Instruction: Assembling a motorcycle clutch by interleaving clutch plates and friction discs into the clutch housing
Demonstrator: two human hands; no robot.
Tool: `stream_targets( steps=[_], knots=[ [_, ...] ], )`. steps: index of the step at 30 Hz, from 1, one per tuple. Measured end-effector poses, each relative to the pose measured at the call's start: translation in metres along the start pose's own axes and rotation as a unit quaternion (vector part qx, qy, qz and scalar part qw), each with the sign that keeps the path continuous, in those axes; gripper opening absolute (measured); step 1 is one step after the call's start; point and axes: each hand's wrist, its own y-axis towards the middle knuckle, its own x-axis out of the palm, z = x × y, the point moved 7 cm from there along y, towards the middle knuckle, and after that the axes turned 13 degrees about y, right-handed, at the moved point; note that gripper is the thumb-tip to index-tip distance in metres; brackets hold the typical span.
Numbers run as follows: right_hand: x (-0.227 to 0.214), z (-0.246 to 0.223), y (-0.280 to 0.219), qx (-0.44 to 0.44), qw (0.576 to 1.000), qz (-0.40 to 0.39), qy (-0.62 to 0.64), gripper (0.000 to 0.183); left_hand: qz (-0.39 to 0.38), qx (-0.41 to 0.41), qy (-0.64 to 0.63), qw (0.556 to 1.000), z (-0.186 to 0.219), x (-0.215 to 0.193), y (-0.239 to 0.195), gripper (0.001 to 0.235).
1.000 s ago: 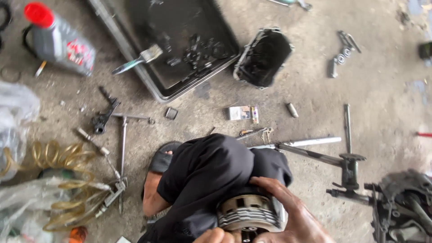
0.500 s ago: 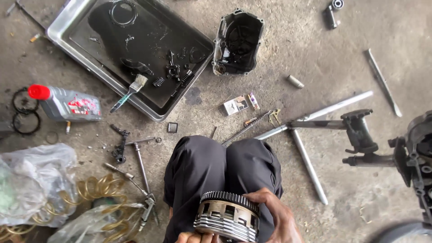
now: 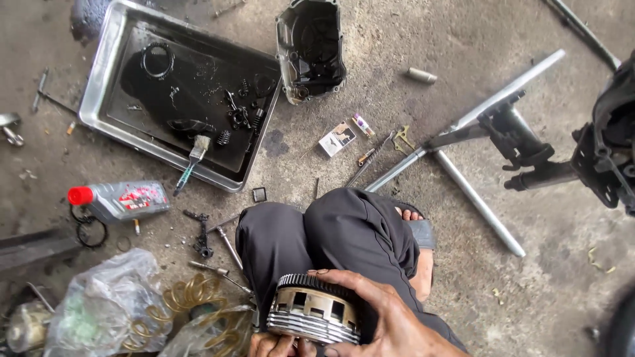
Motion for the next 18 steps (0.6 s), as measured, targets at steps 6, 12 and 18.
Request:
stream_targets(
  steps=[6,12,18],
  knots=[
    [0.007,0.001,-0.002,-0.098,0.994,0.044,0.000,0.064,-0.016,-0.007,-0.018,1.000,-0.012,-0.006,0.006,0.019],
    [0.008,-0.018,0.003,-0.087,0.992,0.094,0.008,0.061,-0.025,-0.006,-0.040,0.999,0.017,-0.017,0.050,0.017],
    [0.010,-0.017,0.000,-0.066,0.989,-0.054,0.125,0.106,-0.108,-0.074,-0.046,0.990,0.015,-0.029,0.070,0.018]
  ],
)
